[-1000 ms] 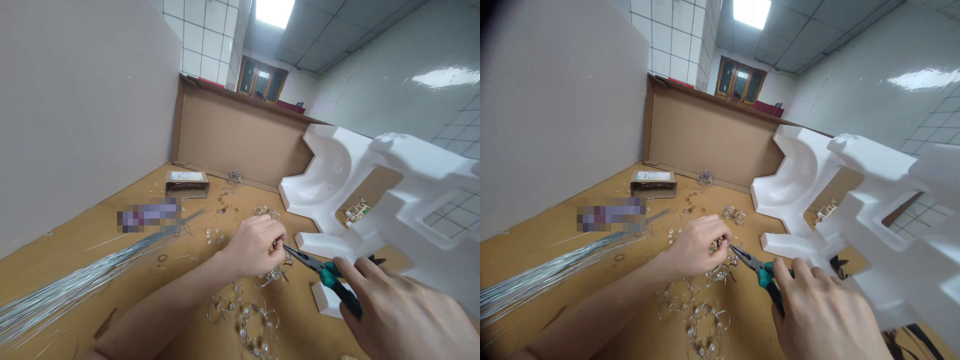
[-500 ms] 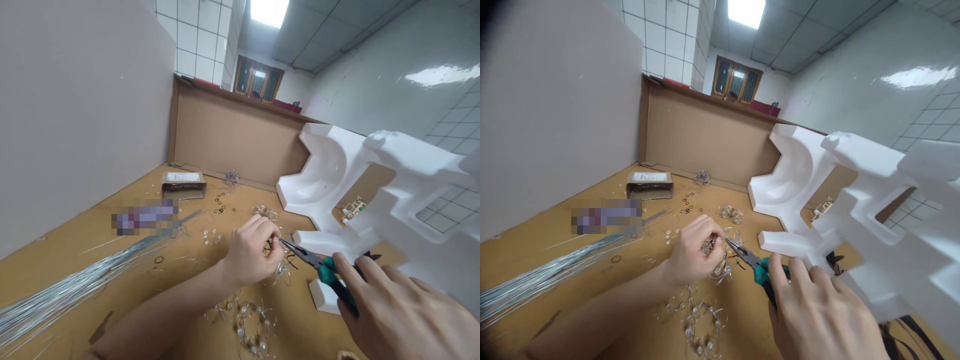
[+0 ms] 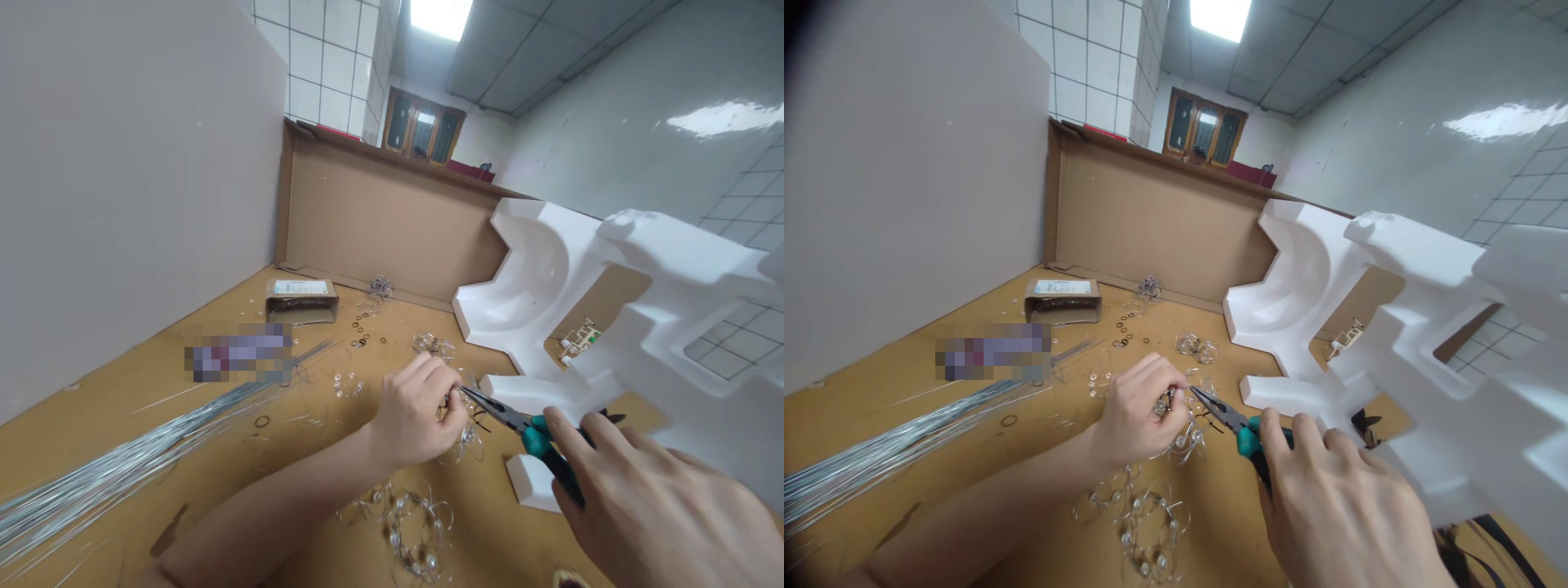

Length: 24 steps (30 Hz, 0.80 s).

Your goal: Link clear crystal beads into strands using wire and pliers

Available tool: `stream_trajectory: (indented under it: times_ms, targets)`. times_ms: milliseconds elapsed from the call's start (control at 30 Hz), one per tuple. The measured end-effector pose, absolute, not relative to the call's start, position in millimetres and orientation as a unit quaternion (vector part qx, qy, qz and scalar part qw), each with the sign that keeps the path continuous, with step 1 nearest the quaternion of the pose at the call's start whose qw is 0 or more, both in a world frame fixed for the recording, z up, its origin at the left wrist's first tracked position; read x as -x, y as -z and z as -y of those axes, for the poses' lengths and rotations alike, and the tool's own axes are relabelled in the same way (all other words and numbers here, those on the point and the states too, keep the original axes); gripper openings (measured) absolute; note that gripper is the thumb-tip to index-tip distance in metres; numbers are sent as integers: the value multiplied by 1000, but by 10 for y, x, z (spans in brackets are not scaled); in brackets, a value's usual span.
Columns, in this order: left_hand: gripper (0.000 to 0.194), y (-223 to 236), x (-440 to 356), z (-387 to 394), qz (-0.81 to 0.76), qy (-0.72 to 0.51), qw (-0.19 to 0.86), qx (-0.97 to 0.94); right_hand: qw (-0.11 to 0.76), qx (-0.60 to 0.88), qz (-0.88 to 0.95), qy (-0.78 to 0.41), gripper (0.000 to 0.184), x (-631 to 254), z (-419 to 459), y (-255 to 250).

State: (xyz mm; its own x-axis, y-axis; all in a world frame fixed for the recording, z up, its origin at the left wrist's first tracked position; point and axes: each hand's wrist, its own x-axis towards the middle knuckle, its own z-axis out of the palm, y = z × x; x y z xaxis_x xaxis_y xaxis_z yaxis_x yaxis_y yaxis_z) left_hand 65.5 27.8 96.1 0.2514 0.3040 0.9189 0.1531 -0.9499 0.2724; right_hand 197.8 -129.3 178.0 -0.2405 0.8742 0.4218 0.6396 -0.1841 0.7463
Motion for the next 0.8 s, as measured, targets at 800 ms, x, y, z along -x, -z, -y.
stream_trajectory:
  times_ms: [800]
  targets:
    - [11, -960, -680, -410, -151, -522, 173, -821, 87, -671, -619, -398, 19, -2236, 1241, -1920]
